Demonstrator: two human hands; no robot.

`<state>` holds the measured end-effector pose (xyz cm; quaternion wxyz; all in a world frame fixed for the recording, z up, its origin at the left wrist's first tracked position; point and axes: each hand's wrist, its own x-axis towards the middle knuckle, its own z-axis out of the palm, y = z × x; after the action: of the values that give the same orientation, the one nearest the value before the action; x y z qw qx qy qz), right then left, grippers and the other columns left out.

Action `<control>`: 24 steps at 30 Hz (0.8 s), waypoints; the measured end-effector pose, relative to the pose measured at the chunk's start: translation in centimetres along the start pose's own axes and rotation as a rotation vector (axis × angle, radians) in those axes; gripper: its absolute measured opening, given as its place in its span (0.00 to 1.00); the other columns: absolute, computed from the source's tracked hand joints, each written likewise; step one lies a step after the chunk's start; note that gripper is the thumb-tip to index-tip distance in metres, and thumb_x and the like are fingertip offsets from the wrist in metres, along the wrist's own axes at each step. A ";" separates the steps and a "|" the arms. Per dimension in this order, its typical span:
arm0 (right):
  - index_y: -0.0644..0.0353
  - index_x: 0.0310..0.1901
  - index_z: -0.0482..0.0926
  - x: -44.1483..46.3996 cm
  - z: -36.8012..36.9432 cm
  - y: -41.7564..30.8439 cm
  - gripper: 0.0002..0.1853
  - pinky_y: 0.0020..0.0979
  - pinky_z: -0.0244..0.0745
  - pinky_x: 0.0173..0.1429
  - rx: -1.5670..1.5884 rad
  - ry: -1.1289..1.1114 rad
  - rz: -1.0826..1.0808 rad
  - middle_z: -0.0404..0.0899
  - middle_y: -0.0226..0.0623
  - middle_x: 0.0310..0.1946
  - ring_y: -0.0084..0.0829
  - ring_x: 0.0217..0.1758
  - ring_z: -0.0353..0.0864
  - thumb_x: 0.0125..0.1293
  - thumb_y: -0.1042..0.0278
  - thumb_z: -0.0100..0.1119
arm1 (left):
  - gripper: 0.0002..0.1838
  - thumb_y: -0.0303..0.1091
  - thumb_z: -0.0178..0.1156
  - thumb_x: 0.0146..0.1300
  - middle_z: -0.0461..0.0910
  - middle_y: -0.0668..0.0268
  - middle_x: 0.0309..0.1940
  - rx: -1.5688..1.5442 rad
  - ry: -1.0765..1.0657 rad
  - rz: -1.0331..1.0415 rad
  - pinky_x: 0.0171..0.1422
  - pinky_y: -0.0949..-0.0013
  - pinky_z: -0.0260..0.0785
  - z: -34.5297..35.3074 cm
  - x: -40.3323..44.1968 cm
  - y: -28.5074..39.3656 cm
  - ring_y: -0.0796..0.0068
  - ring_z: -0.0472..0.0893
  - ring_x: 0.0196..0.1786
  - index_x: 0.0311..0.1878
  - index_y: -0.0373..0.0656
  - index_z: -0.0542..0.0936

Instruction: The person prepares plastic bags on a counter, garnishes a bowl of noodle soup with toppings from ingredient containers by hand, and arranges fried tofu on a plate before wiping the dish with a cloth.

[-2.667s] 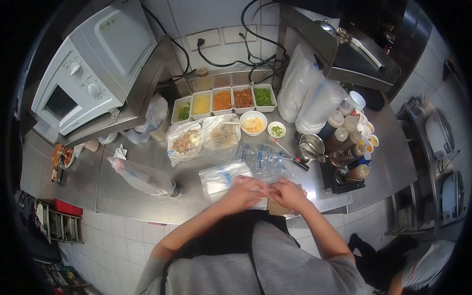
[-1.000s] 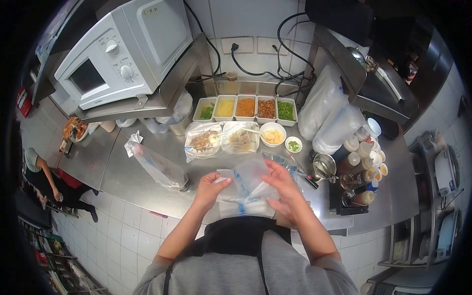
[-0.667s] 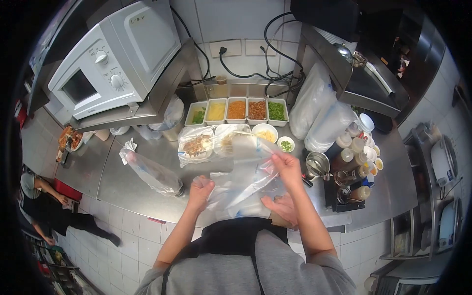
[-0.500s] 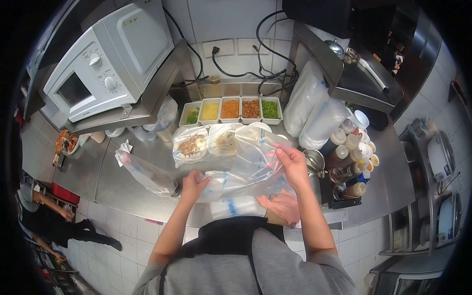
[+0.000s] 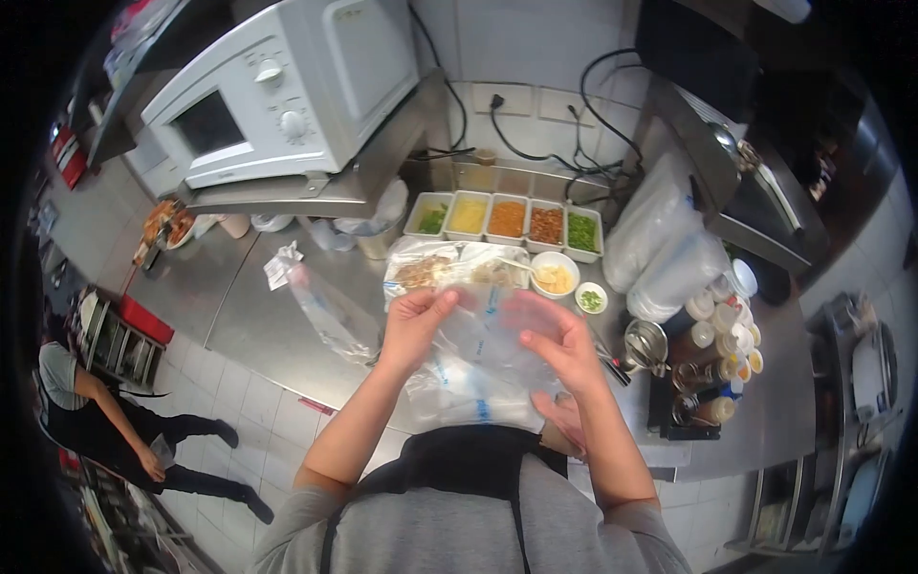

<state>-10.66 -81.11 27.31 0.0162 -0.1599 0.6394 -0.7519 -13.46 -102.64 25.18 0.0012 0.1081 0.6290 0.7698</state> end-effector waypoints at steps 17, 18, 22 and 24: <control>0.57 0.30 0.69 11.0 15.0 0.3 0.09 0.22 0.67 0.35 0.798 -0.685 0.350 0.70 0.25 0.24 0.19 0.28 0.69 0.68 0.65 0.48 | 0.19 0.51 0.46 0.67 0.74 0.68 0.23 -0.575 -0.038 0.147 0.32 0.69 0.71 -10.6 -7.8 9.6 0.74 0.74 0.23 0.37 0.43 0.75; 0.57 0.30 0.70 12.4 16.2 0.4 0.09 0.22 0.67 0.34 0.679 -0.635 0.319 0.70 0.25 0.24 0.18 0.27 0.69 0.68 0.66 0.48 | 0.19 0.50 0.46 0.67 0.75 0.68 0.25 -0.726 0.128 0.054 0.36 0.67 0.72 -10.9 -6.8 11.5 0.73 0.76 0.27 0.39 0.44 0.75; 0.55 0.31 0.71 15.4 18.9 5.3 0.06 0.23 0.67 0.27 0.370 -0.410 0.363 0.70 0.25 0.22 0.18 0.22 0.69 0.66 0.66 0.50 | 0.15 0.46 0.48 0.67 0.76 0.70 0.28 -0.259 0.157 -0.063 0.39 0.67 0.73 -15.3 -5.2 9.9 0.75 0.77 0.35 0.42 0.46 0.76; 0.55 0.32 0.72 15.7 19.0 10.5 0.05 0.25 0.67 0.23 0.285 -0.306 0.525 0.70 0.26 0.21 0.20 0.20 0.69 0.64 0.66 0.53 | 0.12 0.42 0.49 0.66 0.74 0.71 0.25 -0.392 0.591 -0.205 0.28 0.72 0.70 -17.7 -4.8 3.5 0.79 0.74 0.25 0.41 0.45 0.75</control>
<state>-22.43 -104.76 23.14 0.3275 -0.0968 0.5375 -0.7710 -11.31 -121.20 24.52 -0.0827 -0.1849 0.4504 0.8695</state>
